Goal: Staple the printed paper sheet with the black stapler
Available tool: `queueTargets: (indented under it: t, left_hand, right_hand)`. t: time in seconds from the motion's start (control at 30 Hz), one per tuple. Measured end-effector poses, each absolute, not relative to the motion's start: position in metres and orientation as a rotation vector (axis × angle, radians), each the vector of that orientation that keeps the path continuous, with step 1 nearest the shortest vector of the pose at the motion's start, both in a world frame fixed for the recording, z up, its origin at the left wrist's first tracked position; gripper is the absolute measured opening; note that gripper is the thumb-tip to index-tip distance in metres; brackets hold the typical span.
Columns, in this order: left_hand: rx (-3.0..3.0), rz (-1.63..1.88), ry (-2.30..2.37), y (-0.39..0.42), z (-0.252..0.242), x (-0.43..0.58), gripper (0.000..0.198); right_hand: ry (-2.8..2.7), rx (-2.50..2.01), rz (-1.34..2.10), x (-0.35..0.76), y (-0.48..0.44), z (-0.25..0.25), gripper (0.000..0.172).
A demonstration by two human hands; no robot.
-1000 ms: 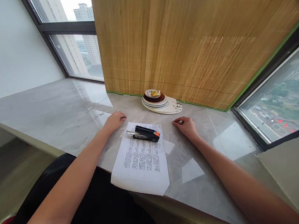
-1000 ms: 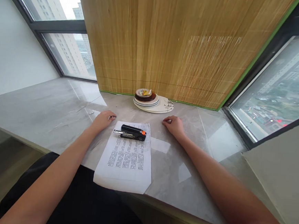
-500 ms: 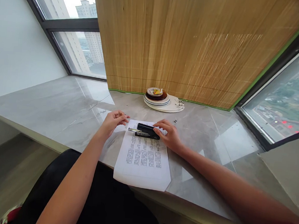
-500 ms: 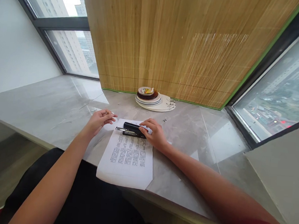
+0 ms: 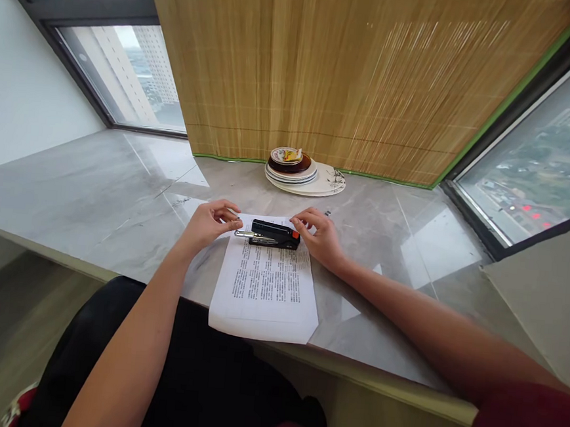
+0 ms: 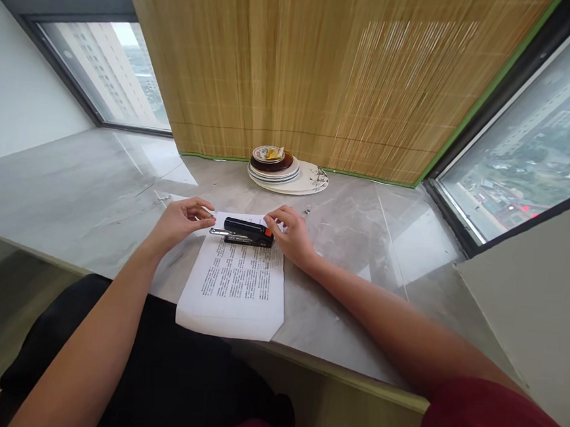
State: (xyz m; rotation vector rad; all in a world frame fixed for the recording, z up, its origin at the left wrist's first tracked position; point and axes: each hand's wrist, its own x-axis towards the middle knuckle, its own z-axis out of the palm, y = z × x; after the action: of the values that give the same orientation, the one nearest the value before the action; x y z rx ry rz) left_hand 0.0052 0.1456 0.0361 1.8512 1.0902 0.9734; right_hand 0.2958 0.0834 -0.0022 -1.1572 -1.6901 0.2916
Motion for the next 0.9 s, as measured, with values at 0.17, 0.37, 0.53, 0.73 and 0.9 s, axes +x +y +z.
queueTargets:
  t: [0.17,0.37,0.53,0.73,0.9]
  left_hand:
    - [2.169,0.820,1.164,0.143,0.031,0.010,0.020]
    - [2.272,0.756,1.132,0.142,0.028,0.015,0.017]
    - [2.266,0.703,1.116,0.142,0.029,0.016,0.015]
    - [2.274,0.703,1.101,0.144,0.026,0.018,0.016]
    - [2.294,0.689,1.108,0.144,0.025,0.018,0.015]
  right_hand:
    - [-1.731,-1.128,0.284,0.295,0.084,-0.003,0.027]
    - [-1.764,-1.124,0.300,0.294,0.084,-0.003,0.030]
    - [-1.782,-1.087,0.317,0.294,0.085,-0.005,0.028]
    - [-1.796,-1.089,0.323,0.293,0.085,-0.004,0.027]
    - [-1.889,-1.079,0.361,0.292,0.083,-0.002,0.017]
